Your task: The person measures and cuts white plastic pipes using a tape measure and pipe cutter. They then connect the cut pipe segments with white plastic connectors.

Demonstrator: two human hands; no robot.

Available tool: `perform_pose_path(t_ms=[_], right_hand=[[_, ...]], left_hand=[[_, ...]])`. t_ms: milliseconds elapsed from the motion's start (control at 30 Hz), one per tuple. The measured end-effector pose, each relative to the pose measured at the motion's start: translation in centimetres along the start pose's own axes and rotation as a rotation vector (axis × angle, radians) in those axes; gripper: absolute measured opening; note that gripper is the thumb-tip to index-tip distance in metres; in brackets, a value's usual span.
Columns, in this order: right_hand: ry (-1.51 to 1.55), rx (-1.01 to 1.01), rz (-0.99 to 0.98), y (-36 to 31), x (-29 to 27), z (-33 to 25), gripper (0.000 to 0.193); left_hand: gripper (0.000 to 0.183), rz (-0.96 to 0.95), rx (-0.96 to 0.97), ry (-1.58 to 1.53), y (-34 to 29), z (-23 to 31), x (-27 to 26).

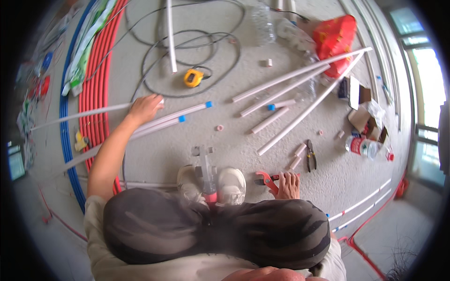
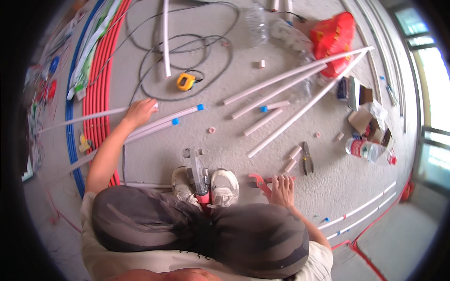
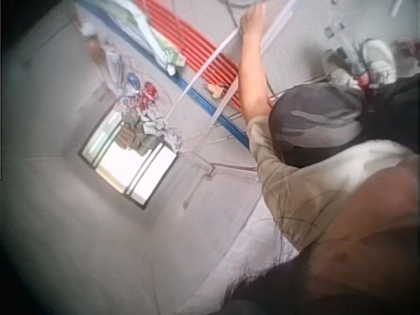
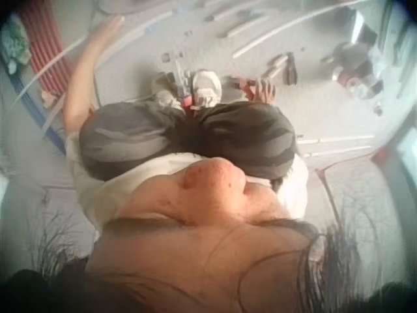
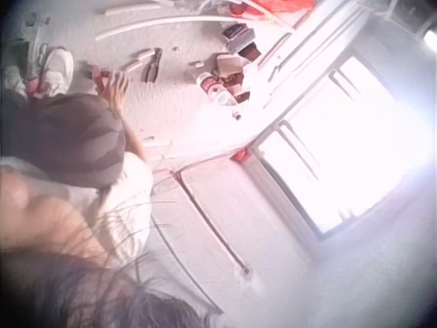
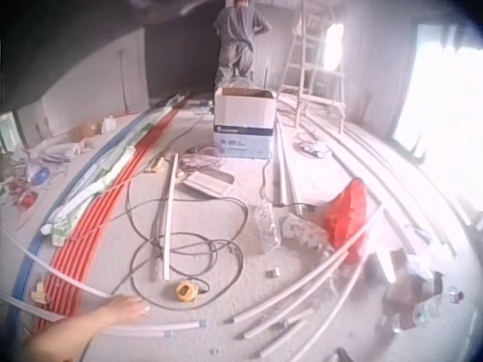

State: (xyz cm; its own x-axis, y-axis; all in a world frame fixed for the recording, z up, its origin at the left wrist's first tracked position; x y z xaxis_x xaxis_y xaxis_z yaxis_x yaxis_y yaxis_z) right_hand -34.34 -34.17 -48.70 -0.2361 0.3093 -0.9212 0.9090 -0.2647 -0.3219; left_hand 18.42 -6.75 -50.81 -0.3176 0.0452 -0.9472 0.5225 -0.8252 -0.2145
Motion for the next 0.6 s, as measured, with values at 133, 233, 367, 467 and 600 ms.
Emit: perform_pose_path(t_ms=[133,233,367,467,600], right_hand=[[-0.034,0.02,-0.046,-1.1,1.9,1.6,0.101],[-0.006,-0.056,-0.035,-0.7,1.2,0.6,0.093],[0.276,-0.026,0.116,2.0,-1.4,1.7,0.062],[0.354,-0.106,0.59,7.9,-11.0,1.4,0.011],[0.232,-0.201,0.475,18.9,-14.9,-0.4,0.014]], left_hand=[[0.02,-0.03,0.043,-0.042,-0.2,0.6,0.9],[0.017,-0.054,-0.028,0.024,-0.2,0.2,1.3],[0.016,-0.004,-0.085,0.074,-0.2,0.3,0.8],[0.022,0.006,-0.086,0.045,-0.2,0.2,0.3],[0.039,-0.008,-0.185,0.03,-0.2,0.4,0.2]])
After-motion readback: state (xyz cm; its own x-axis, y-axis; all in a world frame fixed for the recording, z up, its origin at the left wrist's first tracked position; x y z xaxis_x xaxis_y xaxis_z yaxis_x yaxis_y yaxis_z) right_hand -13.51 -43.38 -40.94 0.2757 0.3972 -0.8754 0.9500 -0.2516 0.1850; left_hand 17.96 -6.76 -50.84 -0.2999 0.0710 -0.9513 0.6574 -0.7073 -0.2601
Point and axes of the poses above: each hand's wrist, its own y-axis towards the middle knuckle, its own x-axis out of the palm, z = x × y, the point moved 8 cm from there along y, towards the middle knuckle, and after that the axes turned 5 degrees about -x, right-handed, at the moved point
